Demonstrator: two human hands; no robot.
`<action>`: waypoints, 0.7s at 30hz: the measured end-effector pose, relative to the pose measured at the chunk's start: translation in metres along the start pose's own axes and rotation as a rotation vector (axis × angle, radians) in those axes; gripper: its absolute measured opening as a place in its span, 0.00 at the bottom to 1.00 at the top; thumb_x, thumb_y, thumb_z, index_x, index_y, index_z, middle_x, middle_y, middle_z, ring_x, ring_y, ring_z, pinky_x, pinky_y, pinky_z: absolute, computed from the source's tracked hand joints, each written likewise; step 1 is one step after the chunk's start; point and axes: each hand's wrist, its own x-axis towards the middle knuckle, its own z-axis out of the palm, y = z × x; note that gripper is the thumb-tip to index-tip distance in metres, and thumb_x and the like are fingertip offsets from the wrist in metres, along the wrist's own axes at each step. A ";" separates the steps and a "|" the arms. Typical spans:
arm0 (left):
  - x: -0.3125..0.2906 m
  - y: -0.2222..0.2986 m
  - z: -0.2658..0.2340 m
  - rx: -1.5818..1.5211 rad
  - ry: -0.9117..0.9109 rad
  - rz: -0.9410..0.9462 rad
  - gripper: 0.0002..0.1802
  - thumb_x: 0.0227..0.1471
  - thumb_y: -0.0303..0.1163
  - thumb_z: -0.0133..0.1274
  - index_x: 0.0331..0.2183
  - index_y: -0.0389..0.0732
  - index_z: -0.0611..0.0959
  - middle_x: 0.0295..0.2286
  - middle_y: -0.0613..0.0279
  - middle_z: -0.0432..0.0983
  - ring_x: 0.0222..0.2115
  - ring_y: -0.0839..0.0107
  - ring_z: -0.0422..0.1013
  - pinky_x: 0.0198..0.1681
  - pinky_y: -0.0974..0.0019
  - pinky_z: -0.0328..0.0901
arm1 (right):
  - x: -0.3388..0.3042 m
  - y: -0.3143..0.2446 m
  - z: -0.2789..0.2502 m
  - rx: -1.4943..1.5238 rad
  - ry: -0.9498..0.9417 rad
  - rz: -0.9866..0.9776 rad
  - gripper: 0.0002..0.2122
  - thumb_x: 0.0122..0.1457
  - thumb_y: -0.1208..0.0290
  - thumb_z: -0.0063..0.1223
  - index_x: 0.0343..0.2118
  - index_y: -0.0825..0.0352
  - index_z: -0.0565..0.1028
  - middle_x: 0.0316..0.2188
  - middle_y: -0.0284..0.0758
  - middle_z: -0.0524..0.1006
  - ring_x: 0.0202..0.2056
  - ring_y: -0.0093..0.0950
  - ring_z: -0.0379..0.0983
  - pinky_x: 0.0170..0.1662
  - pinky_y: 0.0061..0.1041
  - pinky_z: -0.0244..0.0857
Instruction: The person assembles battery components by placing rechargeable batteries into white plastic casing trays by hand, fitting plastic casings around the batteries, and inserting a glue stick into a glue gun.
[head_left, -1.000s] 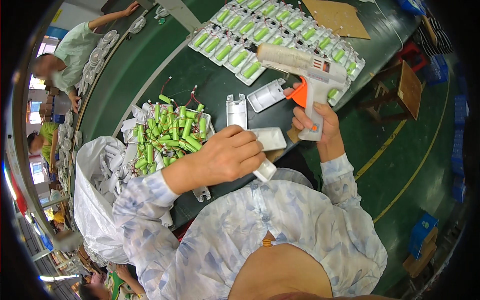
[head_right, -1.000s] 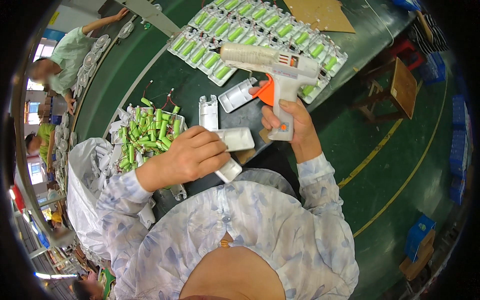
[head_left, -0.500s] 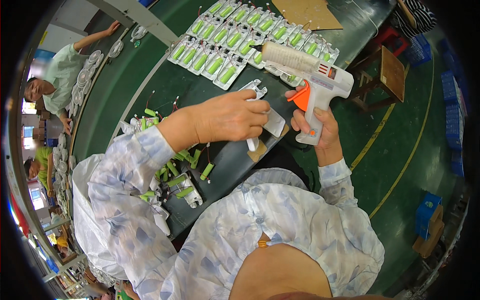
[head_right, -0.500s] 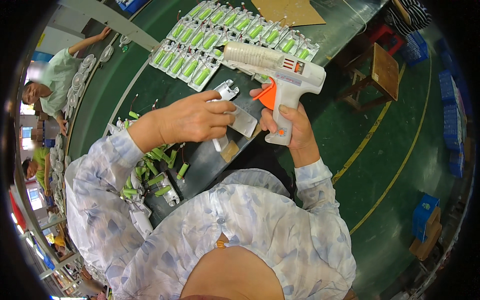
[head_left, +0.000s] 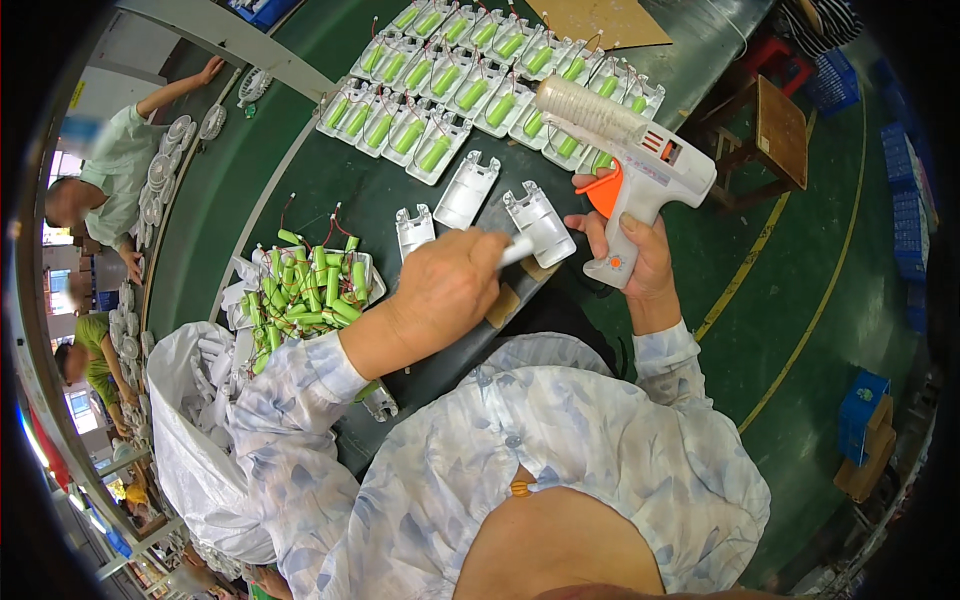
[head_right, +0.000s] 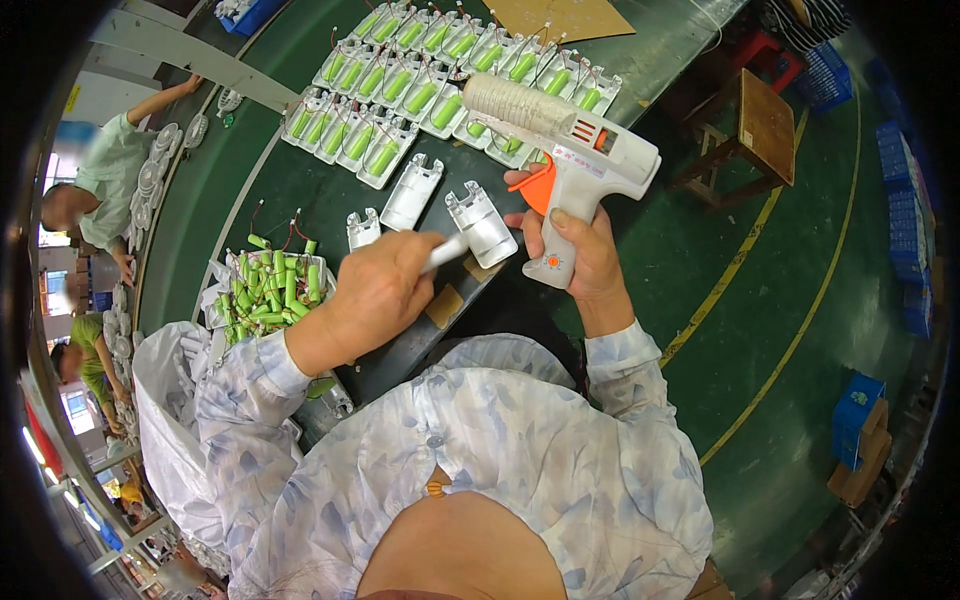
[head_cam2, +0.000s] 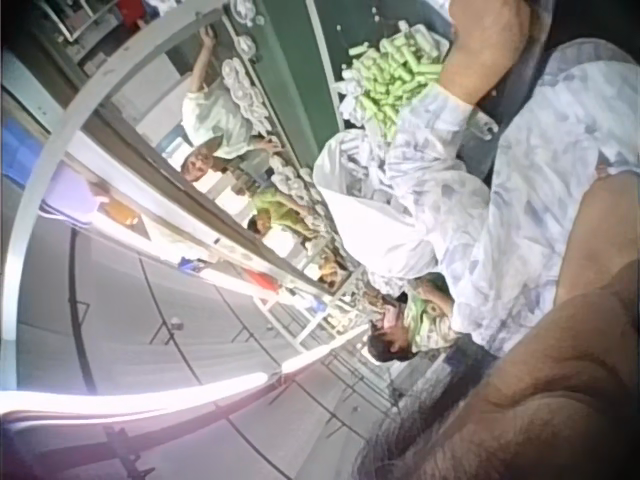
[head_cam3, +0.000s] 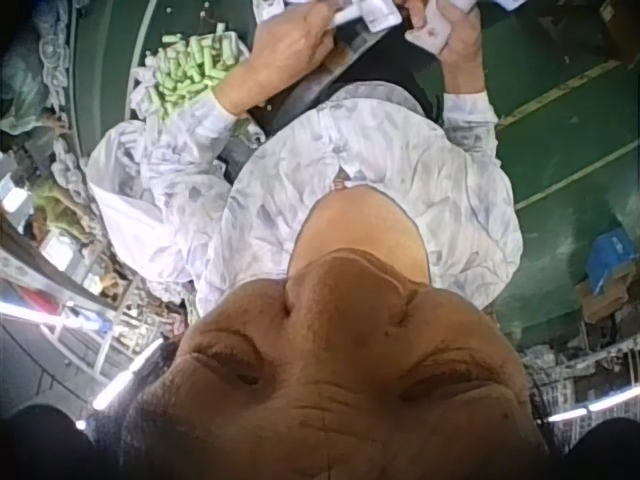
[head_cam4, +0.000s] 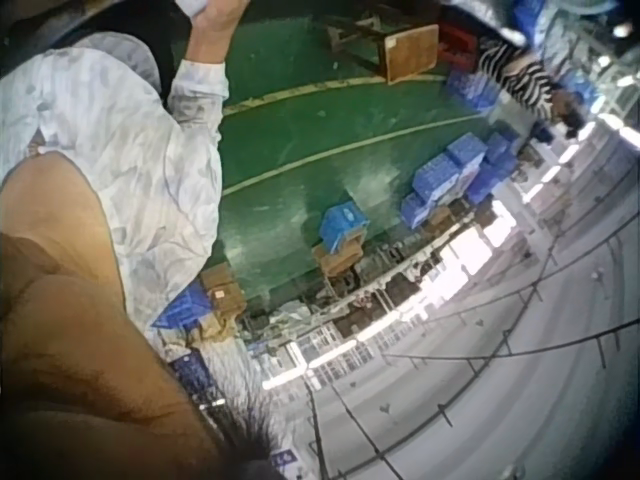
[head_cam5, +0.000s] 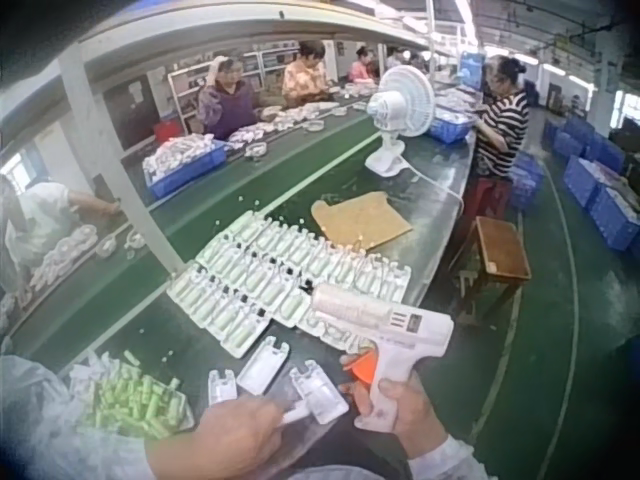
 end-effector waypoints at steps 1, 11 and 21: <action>0.001 -0.001 -0.001 0.037 0.035 -0.032 0.21 0.43 0.22 0.56 0.43 0.38 0.75 0.29 0.54 0.73 0.30 0.54 0.73 0.31 0.55 0.69 | -0.002 0.002 0.001 0.000 0.006 -0.010 0.29 0.53 0.63 0.53 0.58 0.70 0.64 0.54 0.50 0.70 0.22 0.20 0.69 0.51 0.36 0.67; -0.025 0.003 -0.019 -0.103 0.014 -0.060 0.17 0.43 0.23 0.58 0.40 0.39 0.79 0.31 0.54 0.74 0.31 0.54 0.73 0.33 0.55 0.68 | -0.013 0.029 0.030 0.140 -0.018 0.024 0.29 0.56 0.63 0.54 0.59 0.65 0.61 0.57 0.47 0.66 0.26 0.21 0.70 0.59 0.50 0.61; -0.021 0.003 0.007 0.066 0.063 0.250 0.16 0.39 0.30 0.59 0.35 0.42 0.77 0.28 0.62 0.68 0.30 0.65 0.70 0.28 0.63 0.67 | -0.014 0.020 0.019 0.103 -0.040 0.021 0.29 0.57 0.63 0.53 0.60 0.67 0.60 0.56 0.47 0.66 0.25 0.20 0.69 0.55 0.51 0.65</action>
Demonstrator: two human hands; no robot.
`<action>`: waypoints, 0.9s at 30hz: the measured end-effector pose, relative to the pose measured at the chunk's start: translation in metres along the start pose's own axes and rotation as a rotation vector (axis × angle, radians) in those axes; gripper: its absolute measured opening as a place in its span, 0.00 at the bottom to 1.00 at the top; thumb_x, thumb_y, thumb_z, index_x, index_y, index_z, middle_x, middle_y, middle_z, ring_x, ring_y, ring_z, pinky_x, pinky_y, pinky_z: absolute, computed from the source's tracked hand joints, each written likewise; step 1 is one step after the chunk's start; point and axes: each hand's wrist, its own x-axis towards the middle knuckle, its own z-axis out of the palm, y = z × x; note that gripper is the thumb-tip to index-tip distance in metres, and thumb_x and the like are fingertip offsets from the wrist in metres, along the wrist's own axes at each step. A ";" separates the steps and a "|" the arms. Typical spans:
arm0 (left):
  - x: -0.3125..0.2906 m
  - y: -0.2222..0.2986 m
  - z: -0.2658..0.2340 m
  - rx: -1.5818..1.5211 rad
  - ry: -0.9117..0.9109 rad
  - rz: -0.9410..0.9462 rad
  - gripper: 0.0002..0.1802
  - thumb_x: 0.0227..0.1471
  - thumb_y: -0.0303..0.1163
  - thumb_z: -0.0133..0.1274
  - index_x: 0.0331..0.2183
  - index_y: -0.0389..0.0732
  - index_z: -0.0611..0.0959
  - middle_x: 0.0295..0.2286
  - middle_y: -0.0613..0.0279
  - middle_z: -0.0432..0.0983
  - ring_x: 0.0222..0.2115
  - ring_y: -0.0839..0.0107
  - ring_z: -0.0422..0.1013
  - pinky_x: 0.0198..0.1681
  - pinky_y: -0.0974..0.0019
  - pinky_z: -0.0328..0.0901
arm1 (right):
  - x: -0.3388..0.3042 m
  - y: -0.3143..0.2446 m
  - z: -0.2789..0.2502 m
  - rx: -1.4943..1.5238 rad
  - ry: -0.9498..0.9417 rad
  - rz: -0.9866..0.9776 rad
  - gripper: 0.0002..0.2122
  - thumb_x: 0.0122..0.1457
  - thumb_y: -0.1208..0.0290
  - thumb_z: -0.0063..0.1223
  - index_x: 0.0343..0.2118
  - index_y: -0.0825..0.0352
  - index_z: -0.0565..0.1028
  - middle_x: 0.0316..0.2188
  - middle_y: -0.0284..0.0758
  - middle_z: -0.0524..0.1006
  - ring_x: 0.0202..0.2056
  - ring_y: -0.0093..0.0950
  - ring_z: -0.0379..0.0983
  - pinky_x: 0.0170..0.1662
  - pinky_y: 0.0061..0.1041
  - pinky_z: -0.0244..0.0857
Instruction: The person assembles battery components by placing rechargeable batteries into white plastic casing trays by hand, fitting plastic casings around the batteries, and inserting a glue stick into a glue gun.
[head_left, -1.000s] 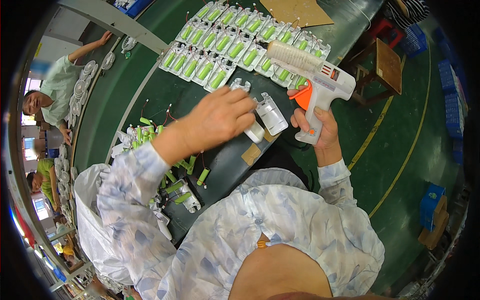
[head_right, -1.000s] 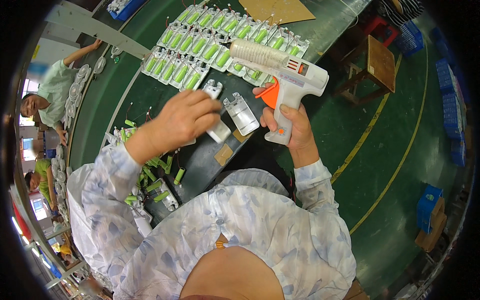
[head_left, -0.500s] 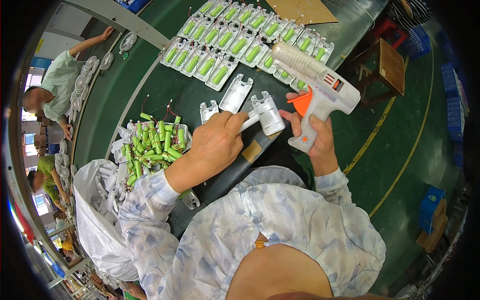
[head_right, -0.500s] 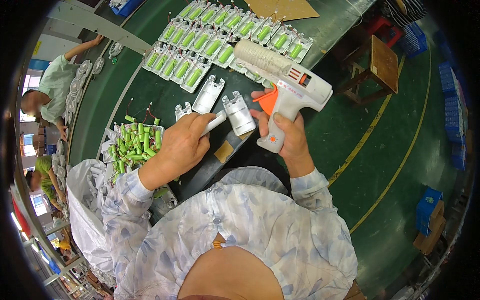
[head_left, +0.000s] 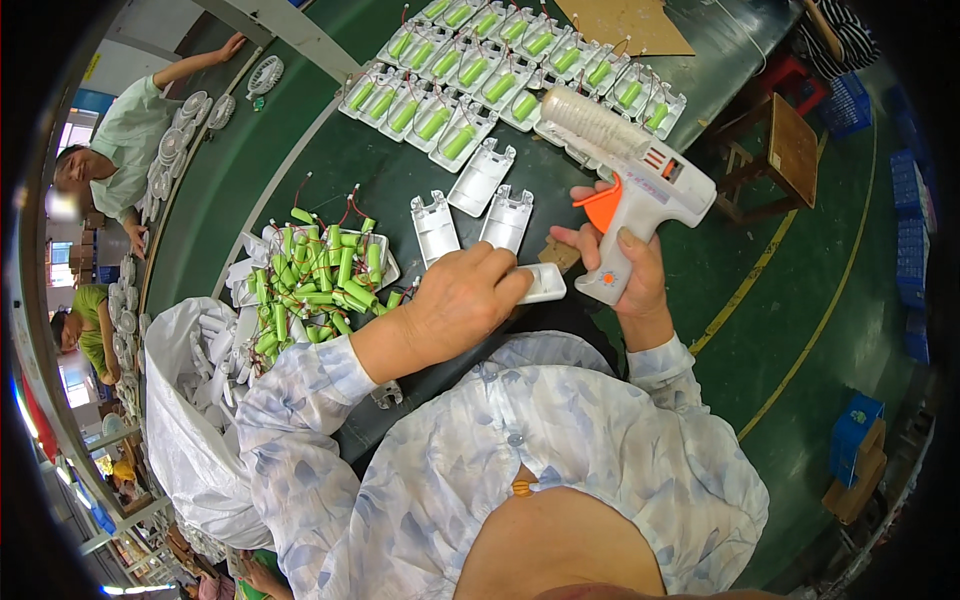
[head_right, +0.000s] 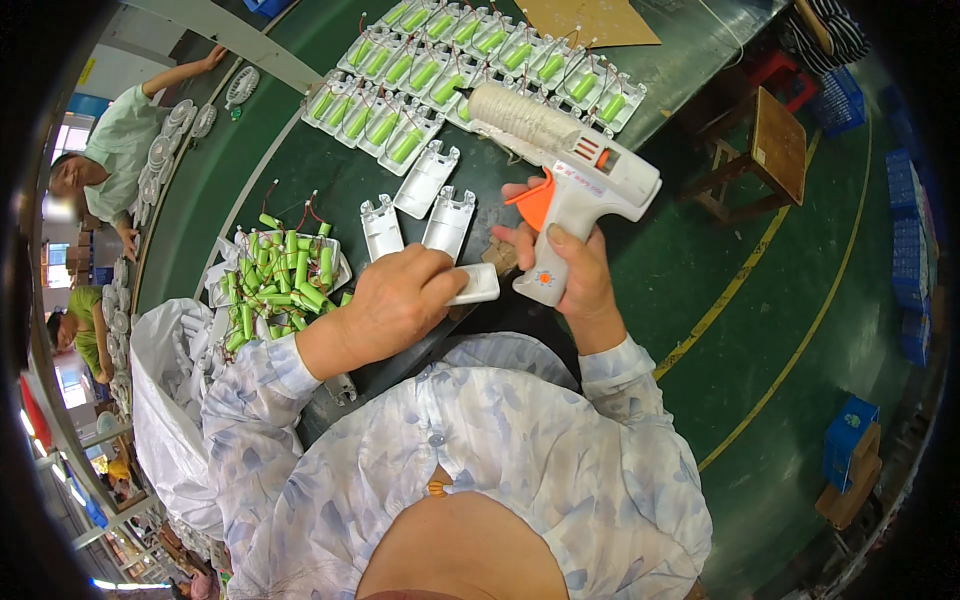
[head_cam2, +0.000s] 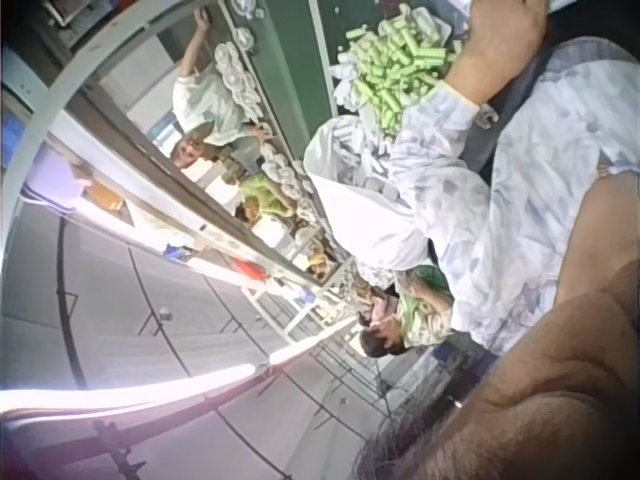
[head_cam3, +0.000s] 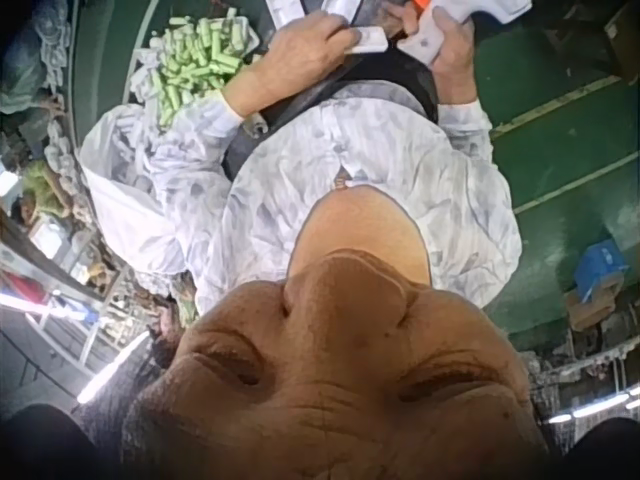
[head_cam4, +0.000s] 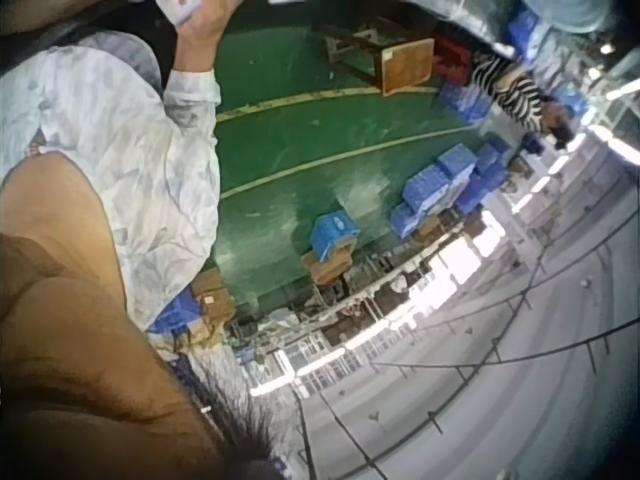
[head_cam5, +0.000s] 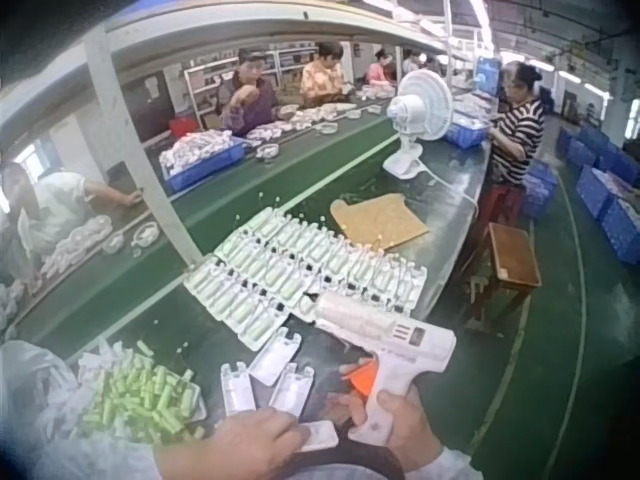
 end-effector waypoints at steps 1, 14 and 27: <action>0.001 0.005 -0.002 -0.052 0.001 -0.075 0.19 0.38 0.29 0.61 0.38 0.41 0.77 0.30 0.60 0.68 0.31 0.62 0.70 0.28 0.62 0.68 | -0.001 -0.004 -0.004 -0.033 0.007 -0.002 0.29 0.57 0.62 0.53 0.60 0.68 0.60 0.56 0.47 0.66 0.25 0.20 0.68 0.55 0.51 0.65; 0.025 0.016 0.009 -0.086 -0.146 -0.296 0.30 0.40 0.31 0.63 0.46 0.30 0.74 0.46 0.48 0.68 0.44 0.52 0.69 0.42 0.58 0.70 | -0.007 -0.015 -0.016 -0.024 0.031 -0.023 0.28 0.56 0.63 0.54 0.58 0.68 0.62 0.55 0.48 0.68 0.26 0.21 0.70 0.56 0.45 0.64; 0.060 -0.015 -0.013 0.069 -0.285 0.263 0.08 0.42 0.29 0.55 0.28 0.36 0.79 0.38 0.56 0.72 0.40 0.62 0.68 0.40 0.63 0.65 | -0.006 -0.023 -0.021 -0.042 0.028 -0.037 0.28 0.56 0.64 0.53 0.58 0.68 0.62 0.55 0.48 0.68 0.26 0.20 0.70 0.55 0.43 0.65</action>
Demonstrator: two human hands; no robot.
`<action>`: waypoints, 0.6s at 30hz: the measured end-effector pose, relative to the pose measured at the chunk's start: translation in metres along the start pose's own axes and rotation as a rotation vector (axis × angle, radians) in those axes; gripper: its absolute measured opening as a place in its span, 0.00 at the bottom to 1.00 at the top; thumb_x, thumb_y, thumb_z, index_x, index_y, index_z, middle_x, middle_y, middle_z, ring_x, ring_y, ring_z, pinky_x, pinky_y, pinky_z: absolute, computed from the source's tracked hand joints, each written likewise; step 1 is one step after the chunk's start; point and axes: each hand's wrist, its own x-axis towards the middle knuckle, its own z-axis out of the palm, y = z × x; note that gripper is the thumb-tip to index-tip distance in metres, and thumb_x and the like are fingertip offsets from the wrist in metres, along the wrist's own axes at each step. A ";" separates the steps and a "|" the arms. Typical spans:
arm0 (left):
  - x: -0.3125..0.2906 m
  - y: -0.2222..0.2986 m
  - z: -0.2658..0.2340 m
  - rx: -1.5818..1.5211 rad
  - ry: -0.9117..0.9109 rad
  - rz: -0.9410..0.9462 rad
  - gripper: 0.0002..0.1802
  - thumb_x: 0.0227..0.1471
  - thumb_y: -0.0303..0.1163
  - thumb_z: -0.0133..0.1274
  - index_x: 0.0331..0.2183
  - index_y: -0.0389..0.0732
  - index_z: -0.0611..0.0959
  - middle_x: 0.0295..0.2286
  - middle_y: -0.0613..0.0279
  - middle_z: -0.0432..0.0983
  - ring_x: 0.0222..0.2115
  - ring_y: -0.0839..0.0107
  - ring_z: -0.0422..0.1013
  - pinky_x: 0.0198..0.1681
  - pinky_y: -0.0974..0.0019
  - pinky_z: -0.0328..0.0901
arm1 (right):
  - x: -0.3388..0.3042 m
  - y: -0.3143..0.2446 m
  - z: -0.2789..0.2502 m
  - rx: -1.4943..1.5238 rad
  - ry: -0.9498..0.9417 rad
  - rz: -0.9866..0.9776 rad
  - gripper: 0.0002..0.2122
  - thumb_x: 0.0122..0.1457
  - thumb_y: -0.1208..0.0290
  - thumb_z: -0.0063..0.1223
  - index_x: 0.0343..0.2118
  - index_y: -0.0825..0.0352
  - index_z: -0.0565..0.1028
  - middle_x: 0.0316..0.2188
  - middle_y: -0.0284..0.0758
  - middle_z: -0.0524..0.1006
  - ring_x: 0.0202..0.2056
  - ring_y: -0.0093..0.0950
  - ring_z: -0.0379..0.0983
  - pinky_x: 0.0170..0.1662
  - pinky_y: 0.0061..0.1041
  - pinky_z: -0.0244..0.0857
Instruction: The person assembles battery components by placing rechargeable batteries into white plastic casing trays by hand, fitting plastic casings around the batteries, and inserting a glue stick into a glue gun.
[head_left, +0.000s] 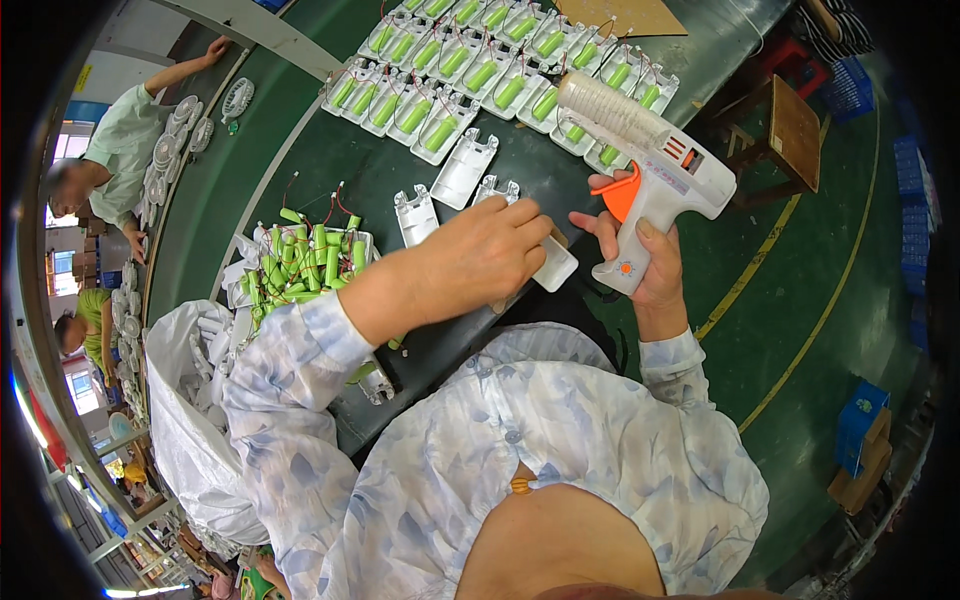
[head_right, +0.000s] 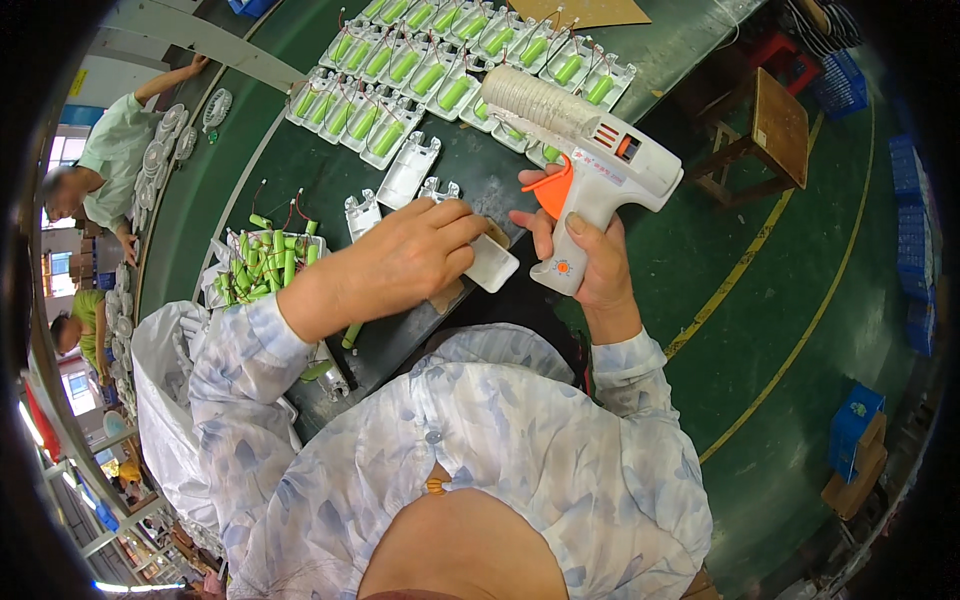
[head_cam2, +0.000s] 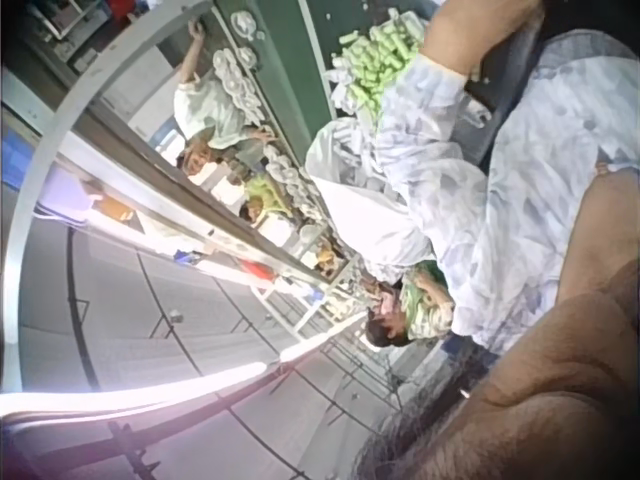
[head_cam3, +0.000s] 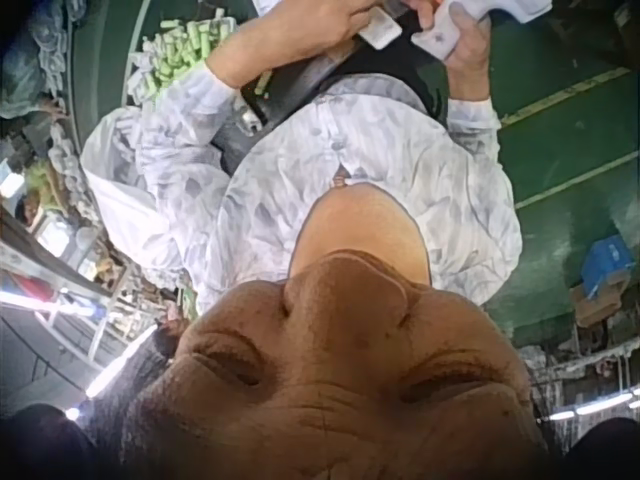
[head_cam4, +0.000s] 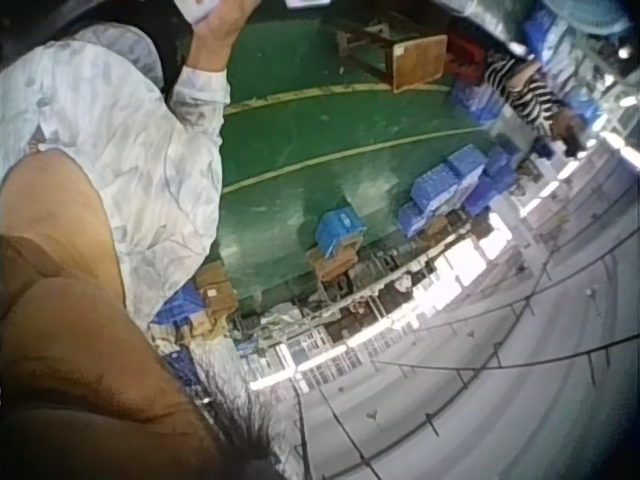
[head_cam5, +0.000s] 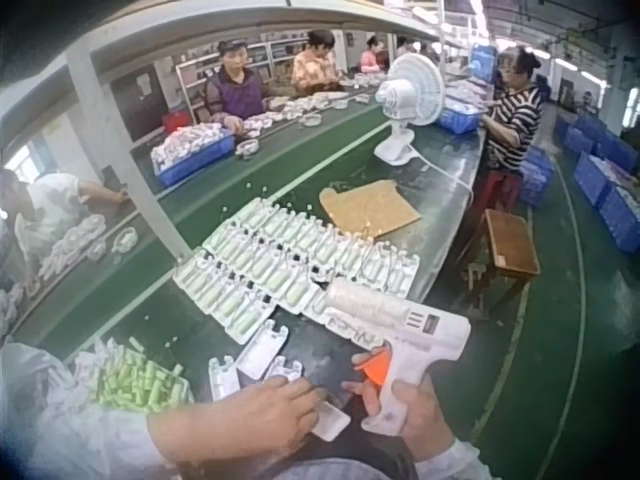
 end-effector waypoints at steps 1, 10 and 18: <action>0.003 -0.007 -0.001 0.083 -0.022 0.095 0.07 0.44 0.31 0.54 0.27 0.38 0.80 0.35 0.61 0.72 0.39 0.67 0.67 0.37 0.67 0.63 | 0.000 0.002 0.001 0.007 0.005 0.004 0.28 0.56 0.64 0.53 0.58 0.68 0.61 0.55 0.48 0.68 0.25 0.20 0.70 0.55 0.43 0.65; -0.001 -0.017 0.005 0.132 0.244 -0.089 0.07 0.40 0.30 0.55 0.27 0.40 0.80 0.39 0.61 0.73 0.42 0.63 0.70 0.37 0.63 0.65 | -0.004 0.009 0.003 0.029 0.015 0.017 0.28 0.57 0.62 0.53 0.59 0.66 0.62 0.57 0.48 0.67 0.24 0.20 0.69 0.56 0.51 0.63; -0.033 0.032 0.027 -0.071 0.209 -0.548 0.17 0.38 0.36 0.66 0.30 0.39 0.79 0.32 0.57 0.71 0.32 0.58 0.70 0.32 0.60 0.67 | 0.000 0.008 0.003 0.020 0.001 0.034 0.28 0.57 0.62 0.53 0.59 0.67 0.62 0.56 0.48 0.67 0.23 0.19 0.68 0.57 0.51 0.62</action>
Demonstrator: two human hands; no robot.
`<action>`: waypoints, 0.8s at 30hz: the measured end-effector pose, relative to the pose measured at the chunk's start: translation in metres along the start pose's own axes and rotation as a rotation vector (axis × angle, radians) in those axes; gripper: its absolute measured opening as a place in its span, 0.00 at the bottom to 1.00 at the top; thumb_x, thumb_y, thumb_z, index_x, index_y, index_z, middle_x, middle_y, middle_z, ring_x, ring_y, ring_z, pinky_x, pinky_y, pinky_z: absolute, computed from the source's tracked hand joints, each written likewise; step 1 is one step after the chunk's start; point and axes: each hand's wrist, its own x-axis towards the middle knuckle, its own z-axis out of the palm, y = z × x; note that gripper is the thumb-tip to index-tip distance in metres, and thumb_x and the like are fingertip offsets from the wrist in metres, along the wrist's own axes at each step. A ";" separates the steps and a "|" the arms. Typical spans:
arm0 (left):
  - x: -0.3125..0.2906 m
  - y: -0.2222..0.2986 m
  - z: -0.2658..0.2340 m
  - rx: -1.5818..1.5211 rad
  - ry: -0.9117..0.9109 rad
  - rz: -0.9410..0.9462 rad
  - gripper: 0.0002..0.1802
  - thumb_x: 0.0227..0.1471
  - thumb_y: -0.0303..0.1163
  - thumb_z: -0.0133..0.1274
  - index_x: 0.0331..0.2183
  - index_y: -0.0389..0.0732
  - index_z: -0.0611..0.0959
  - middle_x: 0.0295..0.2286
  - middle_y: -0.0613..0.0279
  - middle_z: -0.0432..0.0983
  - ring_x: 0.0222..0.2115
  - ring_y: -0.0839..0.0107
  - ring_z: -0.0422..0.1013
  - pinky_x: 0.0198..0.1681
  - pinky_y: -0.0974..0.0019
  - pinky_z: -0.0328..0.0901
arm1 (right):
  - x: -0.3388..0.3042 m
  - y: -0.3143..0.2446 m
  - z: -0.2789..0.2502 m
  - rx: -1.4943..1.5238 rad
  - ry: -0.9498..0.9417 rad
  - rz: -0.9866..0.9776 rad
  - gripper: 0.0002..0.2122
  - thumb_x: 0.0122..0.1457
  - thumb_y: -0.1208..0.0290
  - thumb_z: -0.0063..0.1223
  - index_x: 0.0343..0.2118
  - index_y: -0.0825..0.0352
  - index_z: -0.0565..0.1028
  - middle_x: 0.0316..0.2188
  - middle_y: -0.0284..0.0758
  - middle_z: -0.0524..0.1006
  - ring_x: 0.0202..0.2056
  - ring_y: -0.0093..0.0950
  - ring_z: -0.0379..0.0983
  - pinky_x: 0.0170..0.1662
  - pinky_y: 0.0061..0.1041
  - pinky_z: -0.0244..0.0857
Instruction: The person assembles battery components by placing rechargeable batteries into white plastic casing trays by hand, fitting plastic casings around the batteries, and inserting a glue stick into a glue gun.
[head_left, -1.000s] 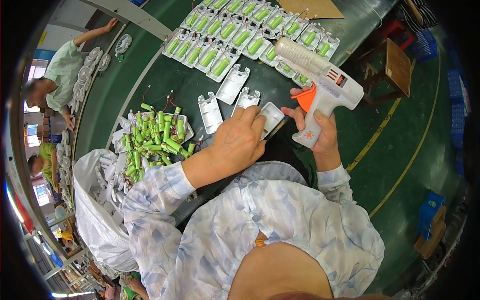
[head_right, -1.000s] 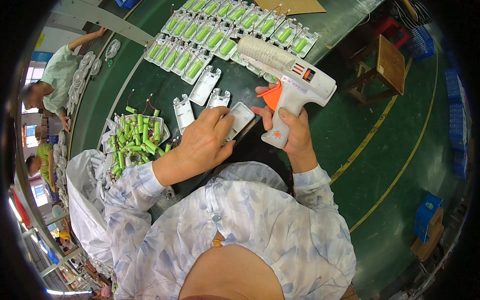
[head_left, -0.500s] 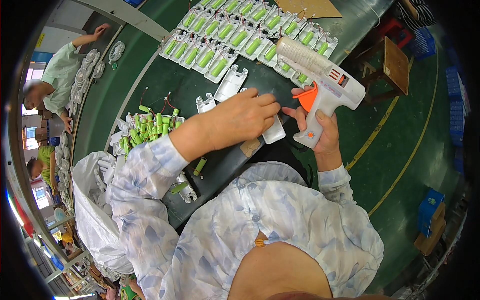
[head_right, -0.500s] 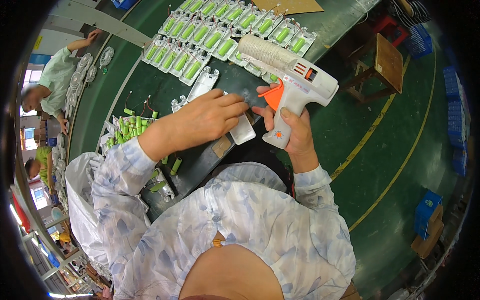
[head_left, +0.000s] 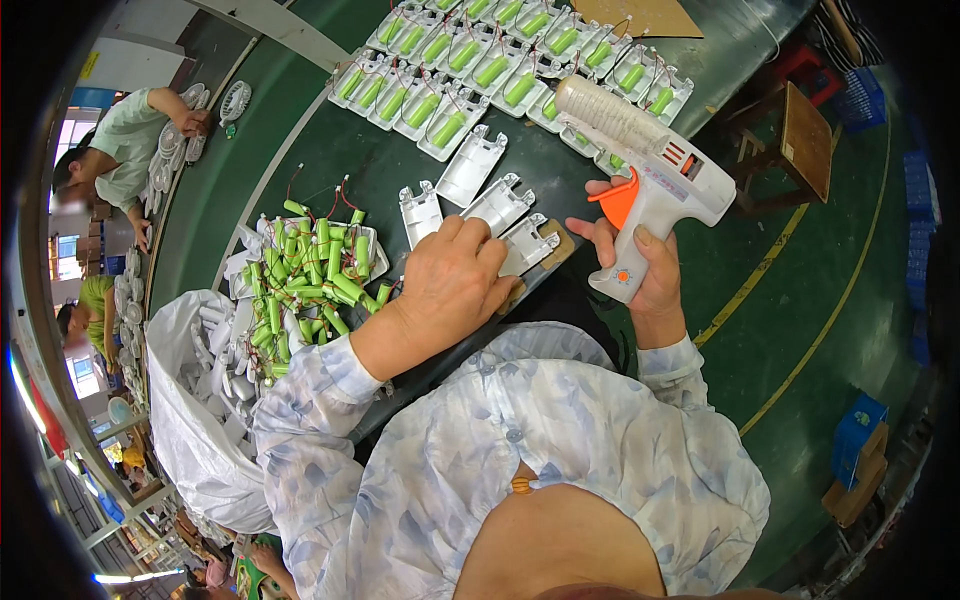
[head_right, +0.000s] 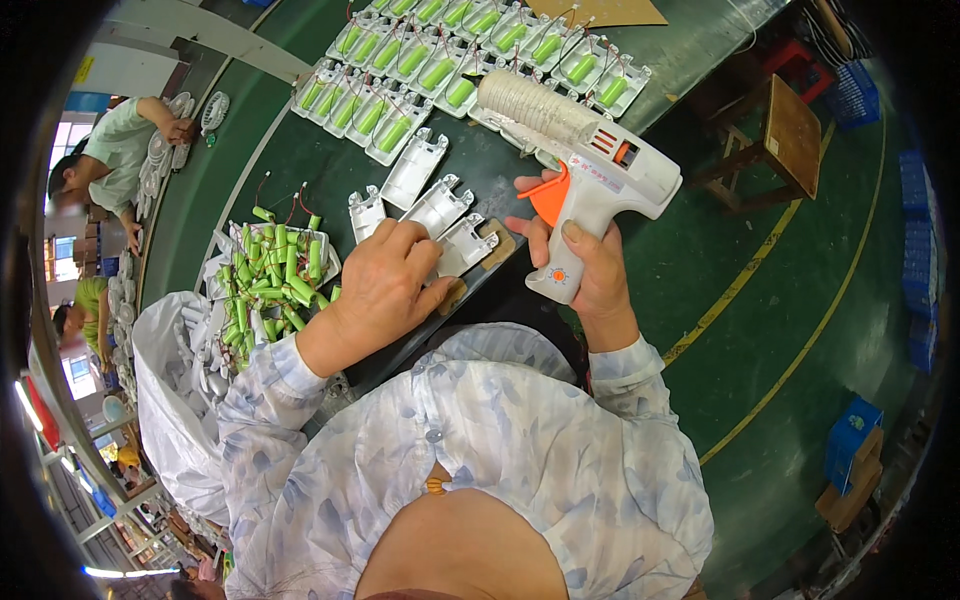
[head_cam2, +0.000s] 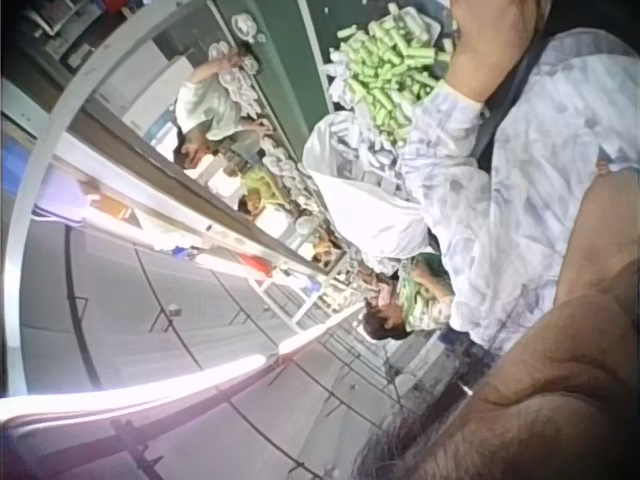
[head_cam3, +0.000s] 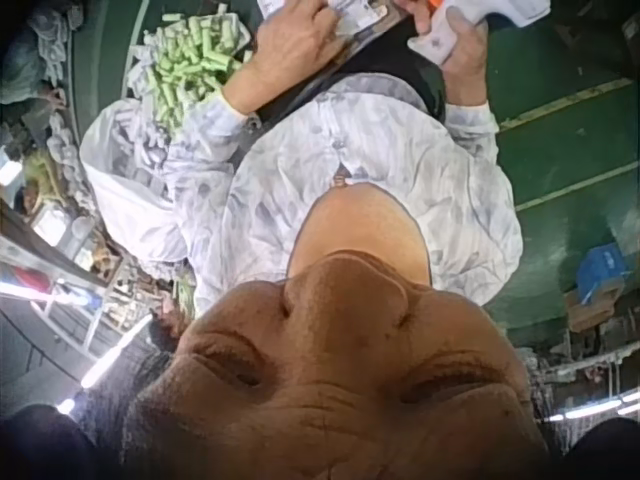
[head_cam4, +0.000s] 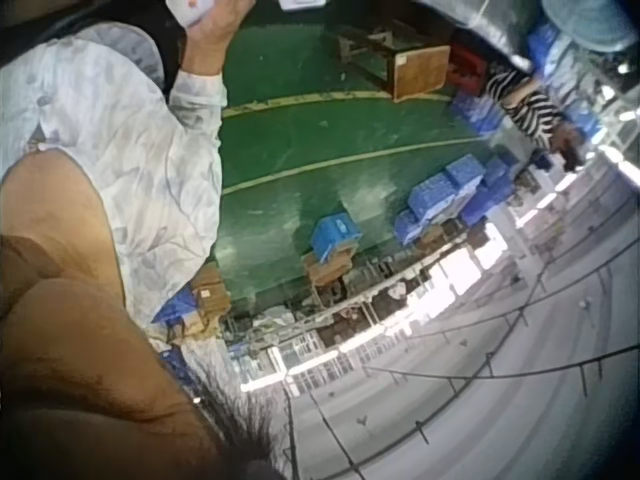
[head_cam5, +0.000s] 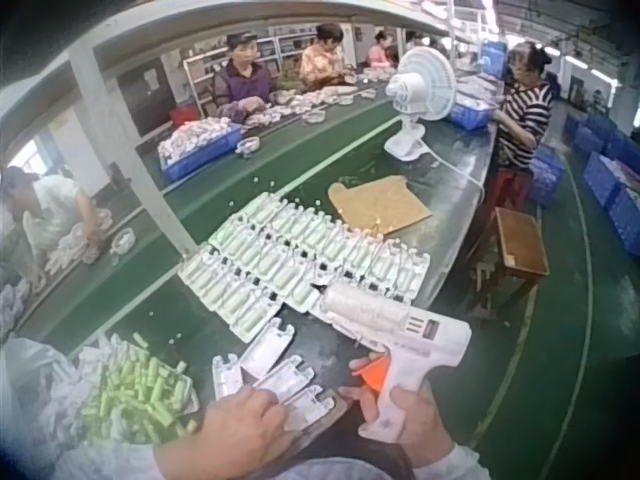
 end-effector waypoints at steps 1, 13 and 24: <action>-0.001 0.000 0.002 0.004 0.001 -0.003 0.17 0.38 0.36 0.66 0.30 0.39 0.79 0.32 0.57 0.71 0.32 0.58 0.70 0.32 0.60 0.67 | 0.001 0.000 0.000 0.015 0.004 0.011 0.28 0.56 0.63 0.53 0.59 0.67 0.62 0.56 0.48 0.68 0.24 0.20 0.69 0.57 0.48 0.62; 0.024 0.000 0.008 -0.030 0.037 -0.078 0.16 0.44 0.38 0.64 0.33 0.40 0.81 0.33 0.57 0.73 0.33 0.58 0.74 0.31 0.59 0.70 | 0.004 -0.005 0.003 -0.010 0.028 -0.024 0.29 0.56 0.64 0.53 0.60 0.68 0.61 0.55 0.49 0.68 0.25 0.22 0.70 0.58 0.45 0.61; 0.004 -0.005 0.005 -0.106 -0.056 -0.081 0.21 0.44 0.35 0.65 0.41 0.42 0.79 0.42 0.54 0.69 0.34 0.56 0.76 0.32 0.57 0.72 | 0.005 -0.002 0.003 -0.007 0.040 -0.010 0.29 0.55 0.65 0.52 0.59 0.70 0.61 0.55 0.51 0.69 0.25 0.22 0.71 0.59 0.43 0.60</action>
